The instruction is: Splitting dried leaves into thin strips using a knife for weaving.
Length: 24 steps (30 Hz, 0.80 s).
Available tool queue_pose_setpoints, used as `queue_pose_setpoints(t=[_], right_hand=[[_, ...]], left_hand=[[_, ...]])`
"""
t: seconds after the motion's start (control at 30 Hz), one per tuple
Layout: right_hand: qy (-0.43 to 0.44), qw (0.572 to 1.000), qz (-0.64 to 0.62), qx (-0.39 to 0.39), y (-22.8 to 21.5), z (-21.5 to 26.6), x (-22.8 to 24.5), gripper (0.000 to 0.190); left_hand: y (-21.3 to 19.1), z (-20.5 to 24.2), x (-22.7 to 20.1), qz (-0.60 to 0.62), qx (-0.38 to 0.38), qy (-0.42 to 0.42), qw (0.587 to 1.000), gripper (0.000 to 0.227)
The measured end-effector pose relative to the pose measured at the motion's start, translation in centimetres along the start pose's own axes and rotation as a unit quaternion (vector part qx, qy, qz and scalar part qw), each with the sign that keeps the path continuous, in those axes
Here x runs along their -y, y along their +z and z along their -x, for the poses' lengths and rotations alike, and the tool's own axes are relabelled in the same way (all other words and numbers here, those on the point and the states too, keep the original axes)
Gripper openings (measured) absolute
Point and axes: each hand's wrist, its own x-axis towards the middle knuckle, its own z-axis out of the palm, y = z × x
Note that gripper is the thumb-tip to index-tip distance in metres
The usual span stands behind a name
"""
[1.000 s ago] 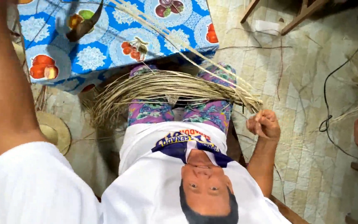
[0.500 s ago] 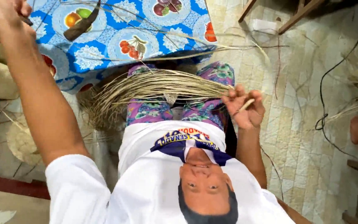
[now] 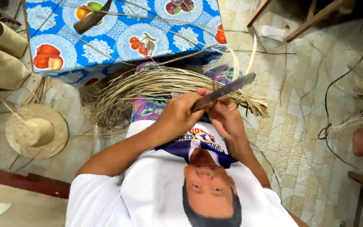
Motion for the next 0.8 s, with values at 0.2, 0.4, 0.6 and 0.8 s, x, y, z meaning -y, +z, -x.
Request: queue_pose_setpoints(t=[0.2, 0.4, 0.6, 0.8], right_hand=[[0.015, 0.998, 0.045, -0.036, 0.2, -0.1, -0.3, 0.016], [0.041, 0.998, 0.048, -0.025, 2.5, -0.1, 0.3, 0.015], [-0.065, 0.997, 0.036, -0.023, -0.7, -0.1, 12.1, 0.027], [-0.23, 0.96, 0.027, -0.155, -20.4, 6.0, 25.8, 0.006]], left_hand=[[0.7, 1.7, 0.1, 0.03, -0.046, 0.047, 0.997, 0.017], [1.2, 3.3, 2.6, 0.0, -0.04, 0.04, 0.998, 0.012], [-1.8, 6.9, 8.1, -0.184, 0.026, 0.04, 0.982, 0.029], [-12.9, 10.3, 12.8, -0.446, 0.002, 0.074, 0.892, 0.029]])
